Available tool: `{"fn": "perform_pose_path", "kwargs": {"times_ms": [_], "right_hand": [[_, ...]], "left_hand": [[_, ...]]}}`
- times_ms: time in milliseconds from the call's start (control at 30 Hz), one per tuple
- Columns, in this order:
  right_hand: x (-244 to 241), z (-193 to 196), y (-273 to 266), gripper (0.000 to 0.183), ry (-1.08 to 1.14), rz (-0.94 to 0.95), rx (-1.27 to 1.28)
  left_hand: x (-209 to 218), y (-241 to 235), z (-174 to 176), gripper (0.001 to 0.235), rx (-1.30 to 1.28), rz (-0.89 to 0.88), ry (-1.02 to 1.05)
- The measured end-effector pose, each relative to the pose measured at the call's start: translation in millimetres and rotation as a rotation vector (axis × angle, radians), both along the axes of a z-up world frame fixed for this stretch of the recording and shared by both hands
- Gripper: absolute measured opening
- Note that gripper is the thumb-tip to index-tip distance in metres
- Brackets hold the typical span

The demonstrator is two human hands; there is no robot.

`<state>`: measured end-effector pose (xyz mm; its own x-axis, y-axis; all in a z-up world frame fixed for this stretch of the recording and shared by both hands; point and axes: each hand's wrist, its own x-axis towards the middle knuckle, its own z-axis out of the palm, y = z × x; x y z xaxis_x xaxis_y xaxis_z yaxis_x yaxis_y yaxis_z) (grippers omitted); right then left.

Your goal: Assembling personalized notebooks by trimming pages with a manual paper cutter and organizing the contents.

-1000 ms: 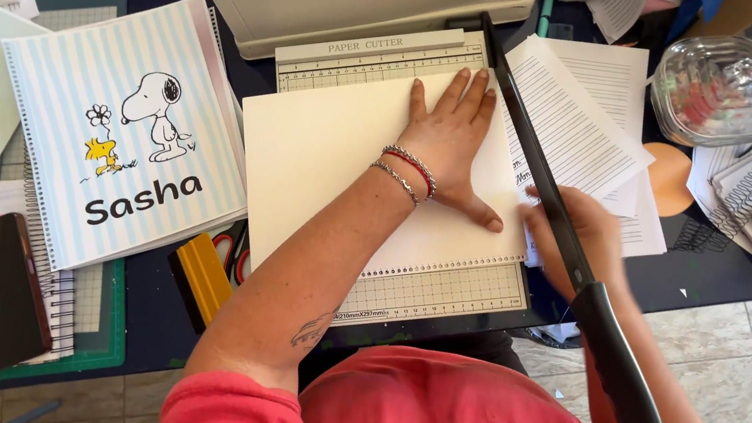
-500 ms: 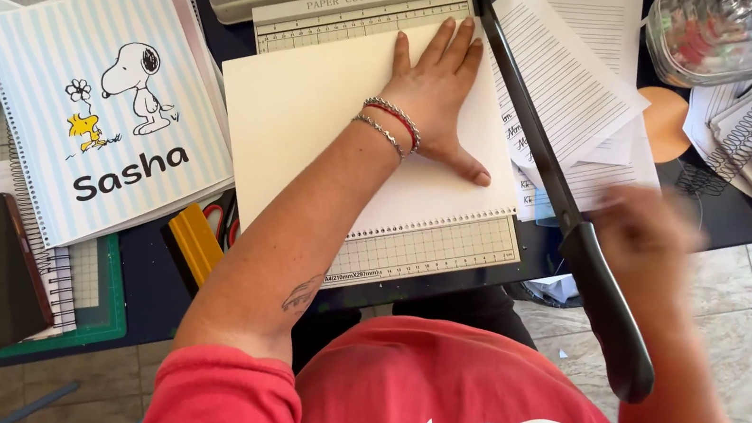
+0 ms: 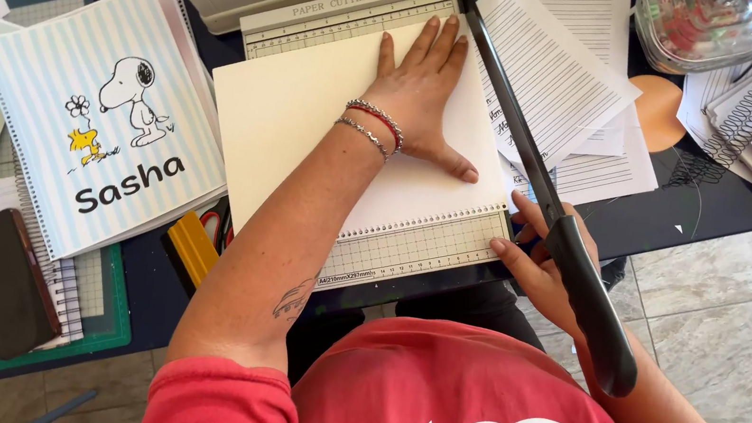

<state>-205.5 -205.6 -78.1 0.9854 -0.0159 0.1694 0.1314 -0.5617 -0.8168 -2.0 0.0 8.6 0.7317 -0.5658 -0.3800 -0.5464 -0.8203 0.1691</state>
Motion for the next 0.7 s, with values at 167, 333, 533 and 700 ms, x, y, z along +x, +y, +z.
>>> {"fn": "perform_pose_path", "kwargs": {"times_ms": [167,333,533,700], "right_hand": [[-0.3,-3.1,0.5,0.05,-0.064,-0.012,-0.032],[0.0,4.9,-0.2,0.053,0.007,-0.029,-0.161],[-0.4,4.3,3.9,0.048,0.06,-0.075,-0.232],[0.3,2.5,3.2,0.048,0.072,-0.078,-0.208]], "left_hand": [[-0.2,-0.3,2.1,0.167,0.015,-0.004,0.005],[0.8,-0.1,-1.3,0.168,0.025,-0.019,-0.014],[0.9,-0.1,-3.0,0.168,0.037,-0.017,-0.011],[1.2,0.1,-5.6,0.168,0.018,-0.012,-0.031]]}}
